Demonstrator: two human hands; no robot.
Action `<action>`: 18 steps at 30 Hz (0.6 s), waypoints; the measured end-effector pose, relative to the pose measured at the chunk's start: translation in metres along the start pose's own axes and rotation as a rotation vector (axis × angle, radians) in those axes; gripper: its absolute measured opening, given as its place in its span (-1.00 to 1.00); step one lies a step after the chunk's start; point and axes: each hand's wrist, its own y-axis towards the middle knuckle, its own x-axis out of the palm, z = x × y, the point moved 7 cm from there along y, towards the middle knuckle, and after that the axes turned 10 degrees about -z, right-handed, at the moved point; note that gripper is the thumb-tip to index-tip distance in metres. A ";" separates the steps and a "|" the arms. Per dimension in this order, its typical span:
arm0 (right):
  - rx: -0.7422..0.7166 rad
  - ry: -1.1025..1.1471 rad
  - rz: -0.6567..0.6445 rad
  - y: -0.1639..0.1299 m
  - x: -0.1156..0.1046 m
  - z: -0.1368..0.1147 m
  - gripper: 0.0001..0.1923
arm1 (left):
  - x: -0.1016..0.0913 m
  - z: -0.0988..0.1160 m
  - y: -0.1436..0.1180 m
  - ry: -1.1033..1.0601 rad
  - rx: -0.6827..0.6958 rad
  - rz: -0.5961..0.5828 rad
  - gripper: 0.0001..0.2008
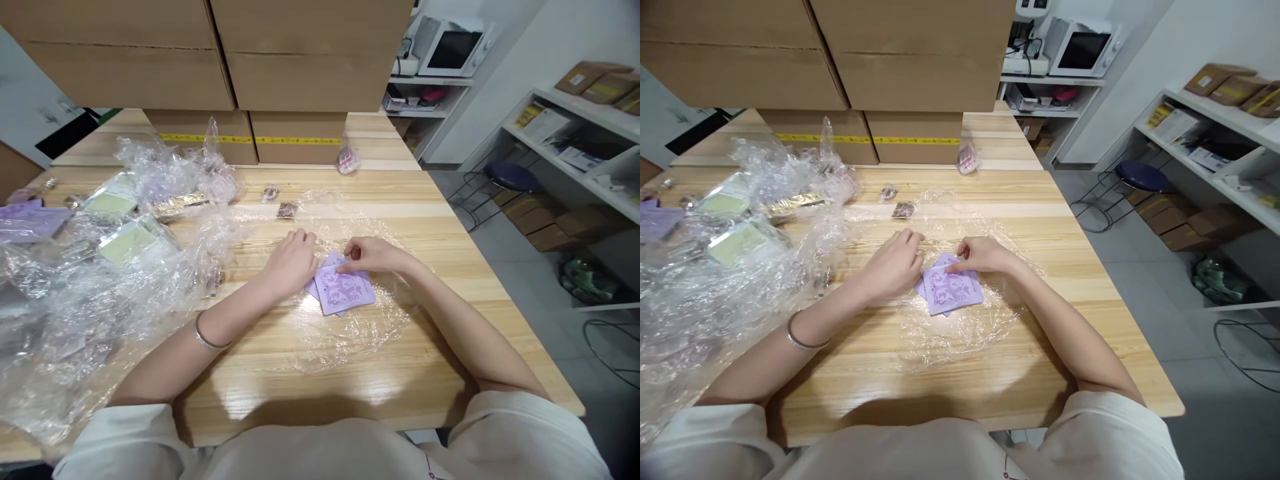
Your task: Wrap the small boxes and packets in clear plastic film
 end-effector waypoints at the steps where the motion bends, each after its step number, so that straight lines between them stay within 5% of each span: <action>1: 0.006 -0.003 -0.017 -0.003 0.000 -0.001 -0.46 | 0.006 -0.008 0.000 -0.005 -0.038 -0.057 -0.61; 5: 0.051 -0.011 -0.049 -0.012 0.003 -0.009 -0.47 | 0.038 -0.042 0.000 -0.040 -0.094 -0.159 -0.34; 9: 0.068 0.078 -0.036 -0.010 0.009 -0.010 -0.50 | 0.057 -0.068 0.000 -0.033 -0.047 -0.106 -0.29; 14: 0.003 0.401 -0.089 -0.005 0.008 0.002 -0.64 | 0.050 -0.079 0.002 -0.110 0.030 -0.023 -0.35; 18: -0.025 0.497 -0.116 -0.005 -0.003 0.013 -0.64 | 0.025 -0.098 -0.001 -0.235 -0.143 0.255 -0.34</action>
